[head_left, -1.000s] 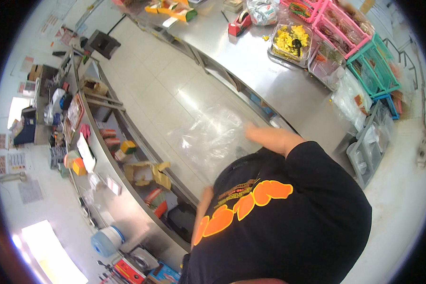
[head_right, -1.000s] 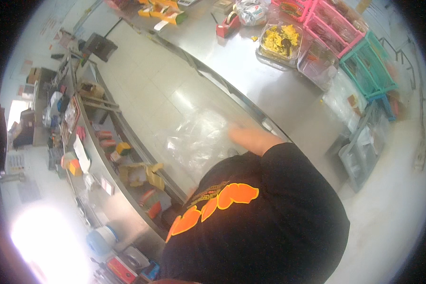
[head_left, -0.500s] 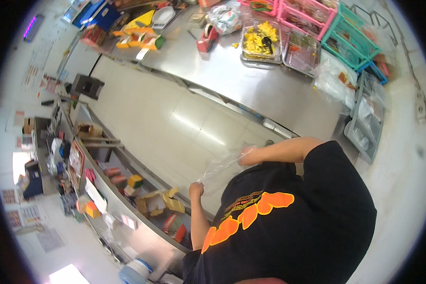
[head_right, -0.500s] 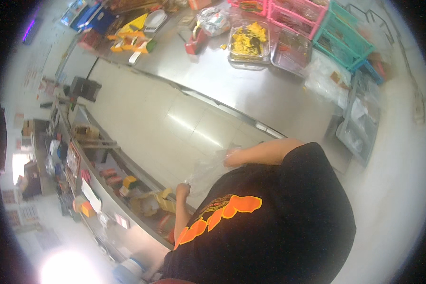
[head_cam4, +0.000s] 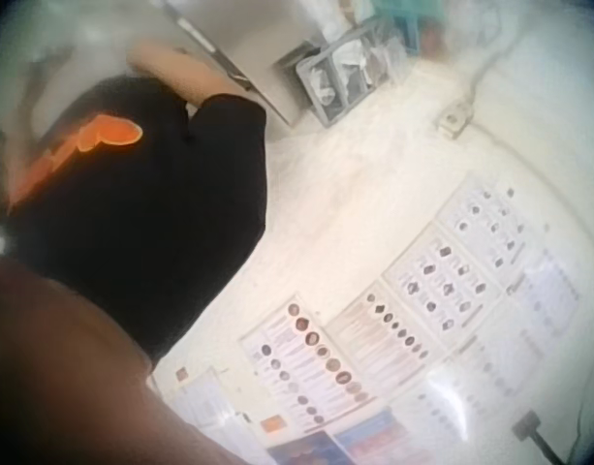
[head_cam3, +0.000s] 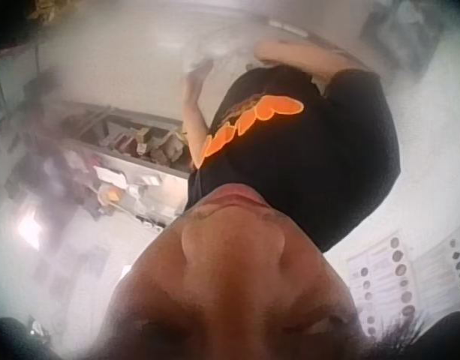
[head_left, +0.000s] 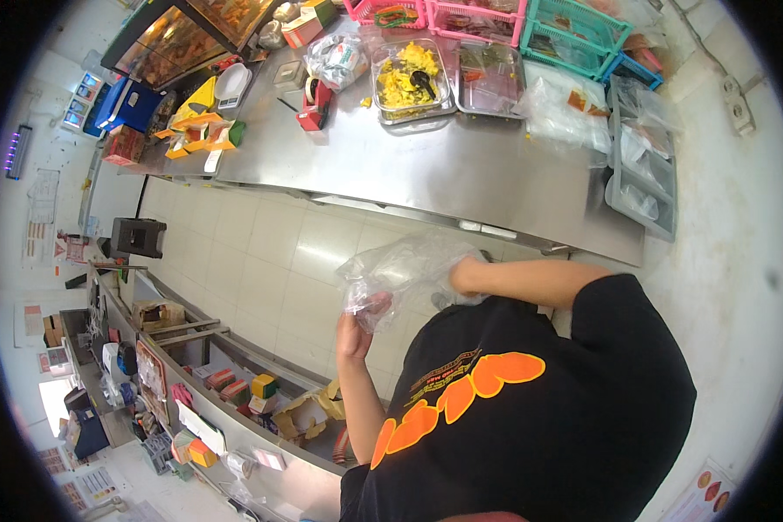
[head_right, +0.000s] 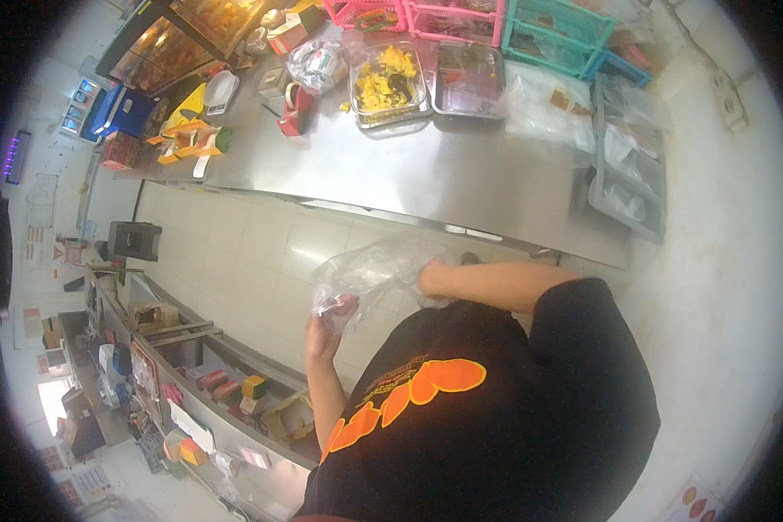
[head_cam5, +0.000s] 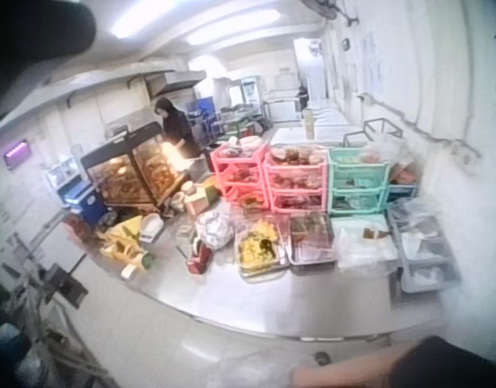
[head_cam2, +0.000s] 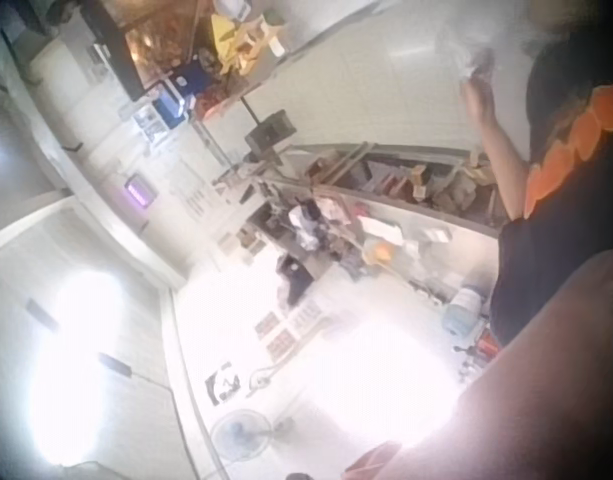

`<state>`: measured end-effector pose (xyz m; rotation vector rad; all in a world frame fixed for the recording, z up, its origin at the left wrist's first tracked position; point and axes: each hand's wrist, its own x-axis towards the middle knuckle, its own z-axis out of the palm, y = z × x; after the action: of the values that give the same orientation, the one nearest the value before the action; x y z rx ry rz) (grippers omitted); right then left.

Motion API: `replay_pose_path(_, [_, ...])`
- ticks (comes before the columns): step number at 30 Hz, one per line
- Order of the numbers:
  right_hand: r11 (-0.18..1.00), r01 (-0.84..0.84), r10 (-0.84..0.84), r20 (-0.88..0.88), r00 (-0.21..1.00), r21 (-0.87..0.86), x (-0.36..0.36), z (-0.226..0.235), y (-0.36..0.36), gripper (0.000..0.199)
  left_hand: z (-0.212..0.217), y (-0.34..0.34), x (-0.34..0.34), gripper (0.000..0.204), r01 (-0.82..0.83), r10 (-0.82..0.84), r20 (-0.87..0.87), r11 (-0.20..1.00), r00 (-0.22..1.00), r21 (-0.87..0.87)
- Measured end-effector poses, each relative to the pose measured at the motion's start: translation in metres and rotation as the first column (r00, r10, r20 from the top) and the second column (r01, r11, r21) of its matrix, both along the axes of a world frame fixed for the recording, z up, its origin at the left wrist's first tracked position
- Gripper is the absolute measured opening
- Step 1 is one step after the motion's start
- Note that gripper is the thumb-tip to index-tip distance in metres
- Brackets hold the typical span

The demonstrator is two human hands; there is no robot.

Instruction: The person assembles food packages by folding paper wrappers, scooping yellow food into them, and adding condiments. They handle multiple wrappers and place the finished packages into plastic bags.

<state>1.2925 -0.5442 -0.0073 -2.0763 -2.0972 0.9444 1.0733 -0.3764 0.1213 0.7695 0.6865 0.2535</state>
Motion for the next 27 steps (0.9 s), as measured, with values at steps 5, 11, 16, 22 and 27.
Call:
replay_pose_path(5, [0.914,0.208,-0.096,-0.312,0.945,0.349,-0.012,0.152,0.004,0.068,0.008,-0.005,0.0,0.053,0.093,-0.09,-0.125,0.995,0.988,0.021])
replay_pose_path(11, [0.819,0.443,-0.456,-0.055,0.888,0.365,0.011,0.105,0.009,0.088,0.074,-0.04,0.013,0.049,0.136,-0.133,-0.047,0.989,0.99,0.062])
replay_pose_path(16, [0.796,0.534,-0.498,-0.194,0.845,0.284,0.017,0.111,0.014,0.079,0.083,-0.047,-0.011,0.043,0.126,-0.124,-0.052,0.991,0.991,0.05])
replay_pose_path(22, [0.895,0.432,-0.394,-0.644,0.656,-0.108,0.029,0.158,0.005,0.062,0.074,-0.032,-0.015,0.039,-0.045,0.1,-0.212,0.967,0.972,0.251])
replay_pose_path(27, [0.711,0.634,-0.544,-0.332,0.771,0.306,0.044,0.097,0.0,0.045,0.076,-0.034,-0.005,0.046,0.189,-0.1,-0.318,0.946,0.943,0.263])
